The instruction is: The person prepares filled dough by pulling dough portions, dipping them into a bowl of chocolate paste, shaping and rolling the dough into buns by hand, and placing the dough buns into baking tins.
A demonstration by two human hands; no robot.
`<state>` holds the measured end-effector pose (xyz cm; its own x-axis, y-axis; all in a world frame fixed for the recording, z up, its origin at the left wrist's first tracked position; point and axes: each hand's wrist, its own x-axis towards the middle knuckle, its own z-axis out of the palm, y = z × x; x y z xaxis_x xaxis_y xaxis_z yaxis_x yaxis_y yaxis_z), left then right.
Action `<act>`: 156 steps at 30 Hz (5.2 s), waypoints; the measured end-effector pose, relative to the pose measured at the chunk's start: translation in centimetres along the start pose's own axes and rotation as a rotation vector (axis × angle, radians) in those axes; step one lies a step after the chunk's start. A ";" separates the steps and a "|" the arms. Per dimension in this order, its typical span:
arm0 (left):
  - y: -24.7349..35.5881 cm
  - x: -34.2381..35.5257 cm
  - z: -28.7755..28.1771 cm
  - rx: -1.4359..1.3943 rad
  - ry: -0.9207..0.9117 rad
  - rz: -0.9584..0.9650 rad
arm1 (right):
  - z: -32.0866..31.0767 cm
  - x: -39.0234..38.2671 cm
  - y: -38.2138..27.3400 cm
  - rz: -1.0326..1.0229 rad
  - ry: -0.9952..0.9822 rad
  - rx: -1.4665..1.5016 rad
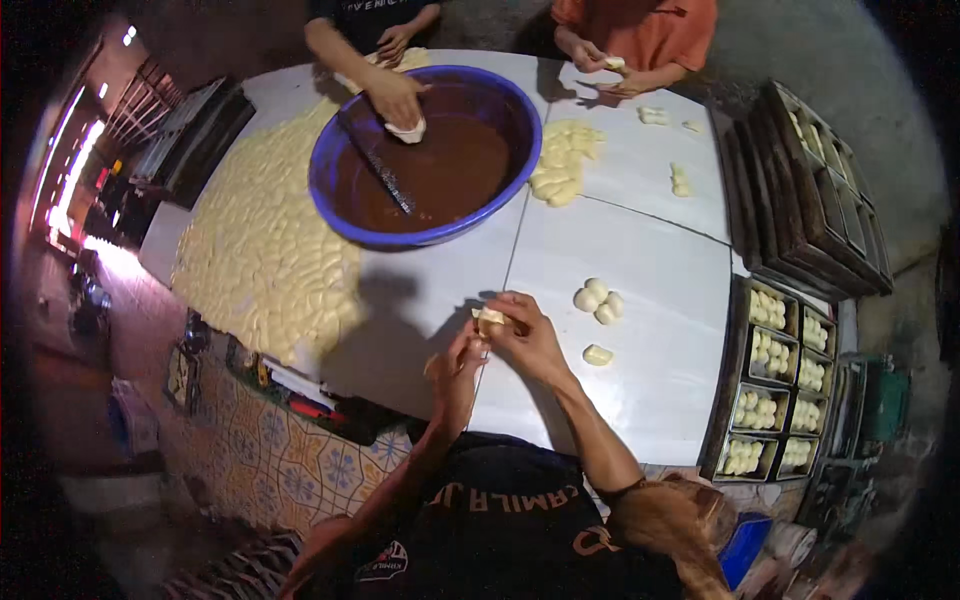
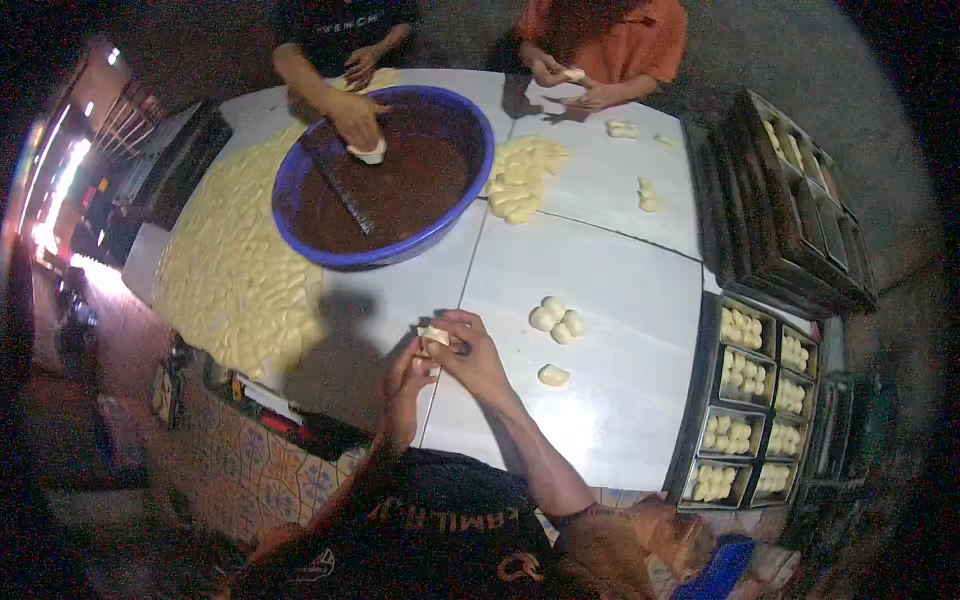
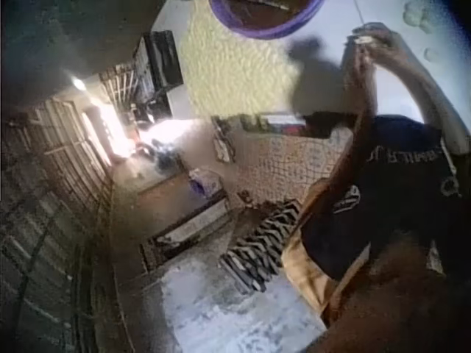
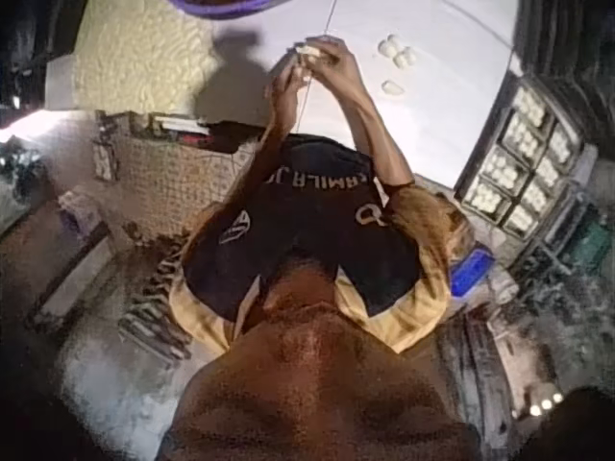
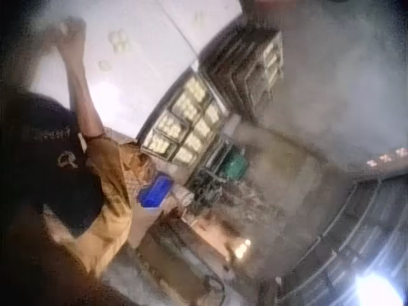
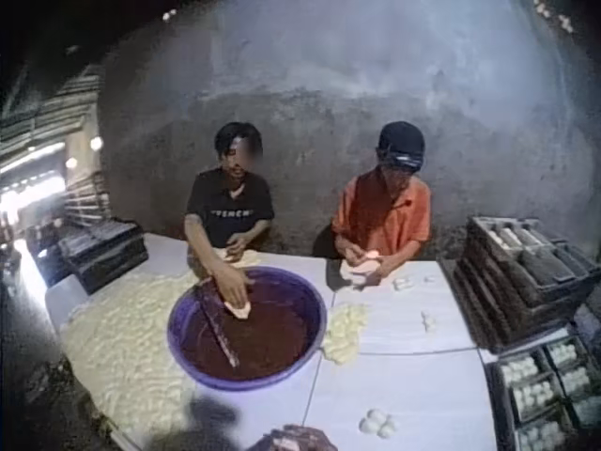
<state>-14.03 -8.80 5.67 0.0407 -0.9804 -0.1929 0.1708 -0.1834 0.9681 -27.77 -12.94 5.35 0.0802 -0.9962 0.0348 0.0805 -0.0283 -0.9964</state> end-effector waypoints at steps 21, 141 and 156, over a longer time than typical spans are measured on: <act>5.3 11.7 1.8 -1.064 -0.989 -0.401 | -3.5 -0.1 -0.9 -0.100 -0.179 0.384; 0.0 0.5 0.6 0.234 -0.611 0.003 | -7.7 -9.6 -5.1 -0.346 0.913 -0.043; 5.2 0.3 1.1 0.512 -0.173 0.432 | -4.0 -7.1 -0.6 -0.093 0.017 -0.554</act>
<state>-14.27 -10.08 10.85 -0.1642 -0.9629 0.2143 -0.3136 0.2569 0.9142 -32.34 -6.21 5.35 0.0809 -0.9885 0.1277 -0.4481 -0.1505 -0.8812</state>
